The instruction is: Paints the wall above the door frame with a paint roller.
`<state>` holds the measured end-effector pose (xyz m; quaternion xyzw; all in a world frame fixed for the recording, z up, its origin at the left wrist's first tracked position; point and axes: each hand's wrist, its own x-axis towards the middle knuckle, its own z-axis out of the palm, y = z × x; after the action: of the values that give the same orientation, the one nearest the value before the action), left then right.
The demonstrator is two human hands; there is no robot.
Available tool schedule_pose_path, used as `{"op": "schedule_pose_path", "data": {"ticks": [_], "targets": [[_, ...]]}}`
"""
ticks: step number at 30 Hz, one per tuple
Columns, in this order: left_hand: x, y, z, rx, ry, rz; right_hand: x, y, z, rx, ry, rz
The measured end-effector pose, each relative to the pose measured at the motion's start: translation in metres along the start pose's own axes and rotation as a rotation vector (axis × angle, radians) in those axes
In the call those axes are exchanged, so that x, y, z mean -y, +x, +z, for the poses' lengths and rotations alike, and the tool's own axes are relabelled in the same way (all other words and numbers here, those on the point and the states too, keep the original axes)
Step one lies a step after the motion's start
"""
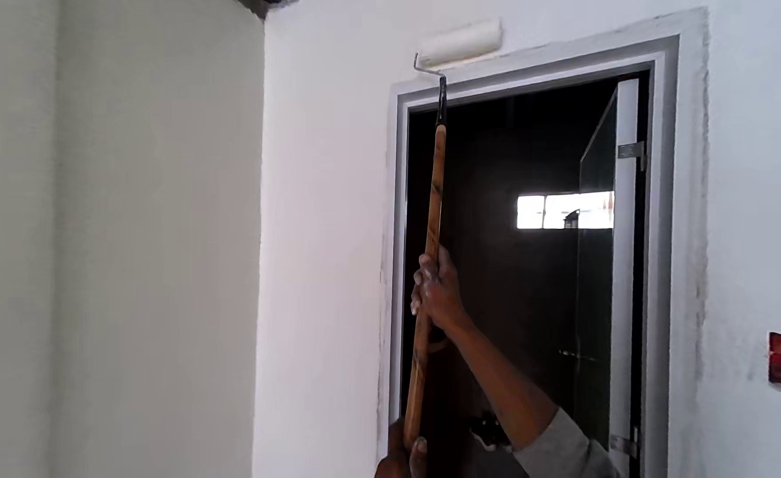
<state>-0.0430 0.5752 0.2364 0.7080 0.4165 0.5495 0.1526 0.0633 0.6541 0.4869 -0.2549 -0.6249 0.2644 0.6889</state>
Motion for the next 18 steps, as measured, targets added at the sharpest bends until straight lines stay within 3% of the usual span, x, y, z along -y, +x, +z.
{"op": "schedule_pose_path", "data": {"ticks": [5, 11, 18], "targets": [[-0.08, 0.07, -0.028, -0.039, -0.031, 0.158, 0.077, 0.08, -0.006, -0.011, -0.013, -0.033], [-0.189, 0.151, -0.063, 0.067, 0.095, 0.146, 0.175, 0.165, -0.012, -0.057, -0.131, -0.063], [-0.249, 0.192, -0.071, 0.067, -0.001, 0.142, 0.24, 0.217, -0.022, -0.06, -0.164, -0.101]]}}
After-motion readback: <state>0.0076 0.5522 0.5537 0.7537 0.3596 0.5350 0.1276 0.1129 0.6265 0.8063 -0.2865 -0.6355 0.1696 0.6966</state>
